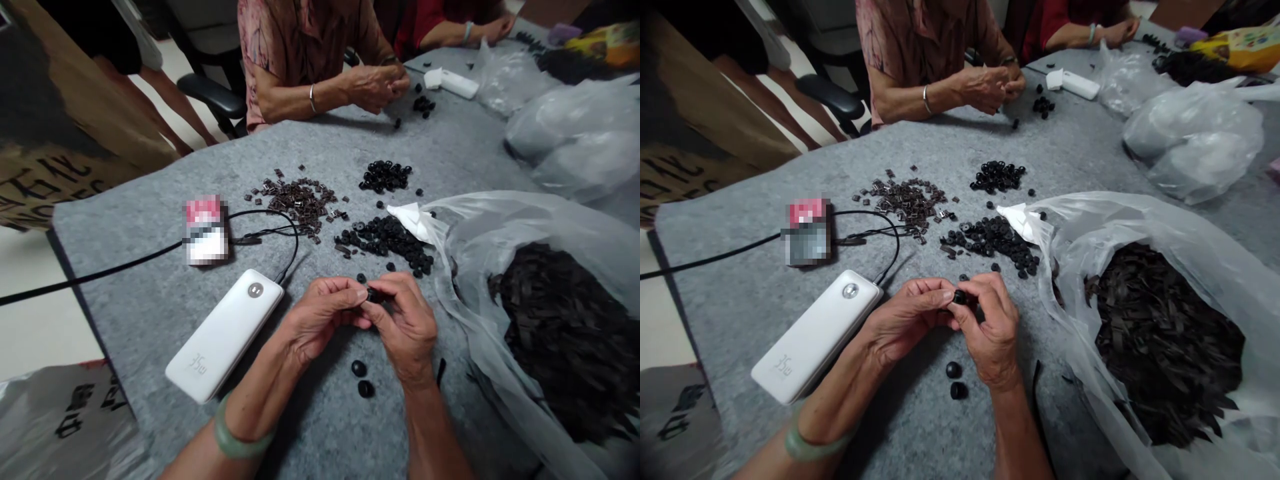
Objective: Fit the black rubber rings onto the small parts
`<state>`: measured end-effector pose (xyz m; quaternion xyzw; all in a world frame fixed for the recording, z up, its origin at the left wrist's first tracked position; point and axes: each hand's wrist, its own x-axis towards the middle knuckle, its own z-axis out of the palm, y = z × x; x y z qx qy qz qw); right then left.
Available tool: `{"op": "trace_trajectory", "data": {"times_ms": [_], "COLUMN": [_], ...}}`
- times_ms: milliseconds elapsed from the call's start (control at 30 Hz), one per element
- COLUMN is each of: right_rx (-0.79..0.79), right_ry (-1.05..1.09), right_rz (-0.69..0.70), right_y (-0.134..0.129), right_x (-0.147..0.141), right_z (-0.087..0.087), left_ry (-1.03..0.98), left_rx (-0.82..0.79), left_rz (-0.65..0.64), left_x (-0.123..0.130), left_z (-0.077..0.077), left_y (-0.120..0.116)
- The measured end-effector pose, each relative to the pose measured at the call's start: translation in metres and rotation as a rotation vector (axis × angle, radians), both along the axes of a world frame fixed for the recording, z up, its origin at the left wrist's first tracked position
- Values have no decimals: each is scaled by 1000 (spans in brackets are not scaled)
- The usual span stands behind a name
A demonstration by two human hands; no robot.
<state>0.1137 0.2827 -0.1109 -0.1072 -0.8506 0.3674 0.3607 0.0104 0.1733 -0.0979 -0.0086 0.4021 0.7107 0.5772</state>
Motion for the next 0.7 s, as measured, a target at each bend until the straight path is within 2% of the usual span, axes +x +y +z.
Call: {"op": "trace_trajectory", "data": {"times_ms": [100, 267, 500, 700], "right_rx": [66, 154, 329, 422], "right_ry": [-1, -15, -59, -72], "right_rz": [-2, -40, -89, -133], "right_y": [-2, -5, -9, -15], "right_x": [0, 2, 5, 3], "right_z": [1, 2, 8, 6], "left_ry": [8, -6, -95, -110], "left_rx": [-10, 6, 15, 11], "left_rz": [-9, -96, -77, -57], "left_x": [-3, -3, 3, 0], "left_z": [1, 4, 6, -3], "left_y": [-2, -3, -2, -2]}}
